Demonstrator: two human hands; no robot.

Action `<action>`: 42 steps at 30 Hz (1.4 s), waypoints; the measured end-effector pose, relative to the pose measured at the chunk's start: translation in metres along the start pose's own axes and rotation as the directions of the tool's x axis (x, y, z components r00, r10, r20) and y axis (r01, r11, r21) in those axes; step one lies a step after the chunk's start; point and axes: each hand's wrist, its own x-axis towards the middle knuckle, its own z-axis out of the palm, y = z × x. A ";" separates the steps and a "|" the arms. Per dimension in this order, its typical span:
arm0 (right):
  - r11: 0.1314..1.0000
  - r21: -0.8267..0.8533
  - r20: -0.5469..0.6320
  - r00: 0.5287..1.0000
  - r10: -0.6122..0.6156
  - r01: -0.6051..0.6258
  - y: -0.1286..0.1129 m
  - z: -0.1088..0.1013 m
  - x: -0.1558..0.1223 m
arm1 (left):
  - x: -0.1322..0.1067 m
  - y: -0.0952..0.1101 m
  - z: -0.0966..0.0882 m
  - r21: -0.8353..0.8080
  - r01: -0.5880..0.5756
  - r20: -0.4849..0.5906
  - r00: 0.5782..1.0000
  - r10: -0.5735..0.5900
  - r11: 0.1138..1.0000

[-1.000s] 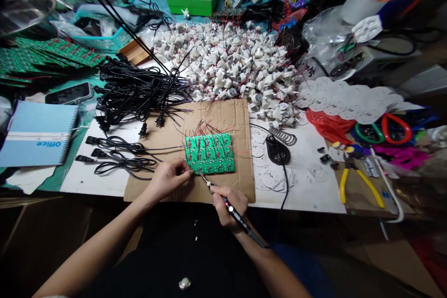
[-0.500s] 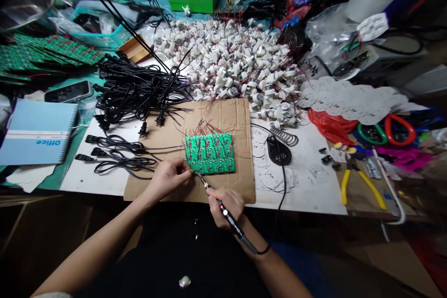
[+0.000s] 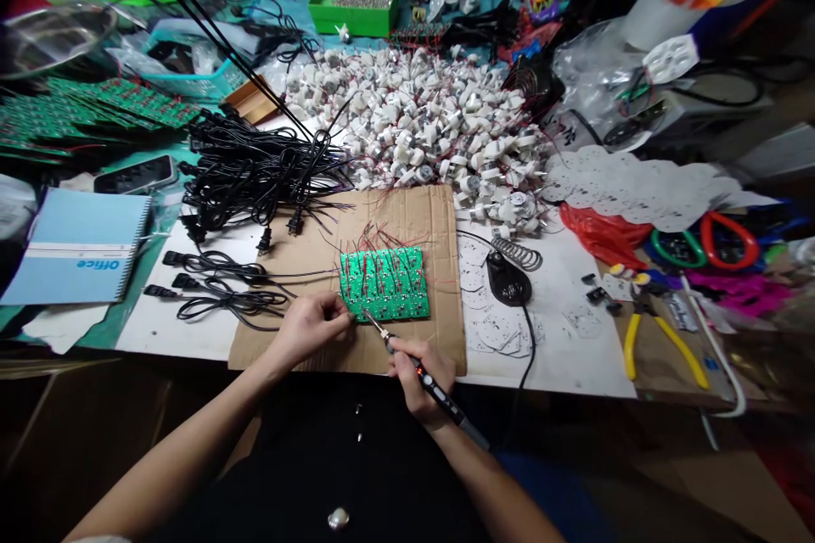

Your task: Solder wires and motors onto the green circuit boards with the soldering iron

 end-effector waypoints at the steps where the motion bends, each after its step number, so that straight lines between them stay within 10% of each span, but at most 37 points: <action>1: 1.000 -0.002 0.001 1.000 -0.003 0.003 0.001 0.000 0.000 | 0.000 0.000 0.000 -0.004 0.001 0.003 1.000 -0.001 1.000; 18: 0.986 0.069 -0.063 0.986 0.153 -0.149 0.002 -0.001 0.001 | -0.002 0.005 -0.001 0.029 0.028 0.004 1.000 -0.028 0.999; 25: 0.986 0.051 -0.162 0.973 0.164 -0.157 0.004 -0.008 0.009 | -0.006 -0.001 -0.007 0.199 -0.154 -0.040 0.986 0.165 0.968; 30: 0.993 0.051 -0.183 0.976 0.116 -0.108 0.018 -0.011 0.012 | 0.057 0.013 -0.075 0.383 -0.344 -0.307 0.828 0.469 0.857; 33: 0.996 0.026 -0.161 0.983 0.089 -0.086 0.023 -0.012 0.011 | 0.116 0.031 -0.124 0.567 -0.149 -0.460 0.759 0.461 0.810; 37: 0.998 0.021 -0.165 0.984 0.060 -0.058 0.020 -0.010 0.012 | 0.172 0.043 -0.157 0.646 0.027 -0.400 0.863 0.308 0.763; 42: 0.993 0.052 -0.229 0.966 0.116 -0.107 0.009 -0.002 0.014 | 0.186 0.038 -0.159 0.681 0.000 -0.280 0.924 0.260 0.732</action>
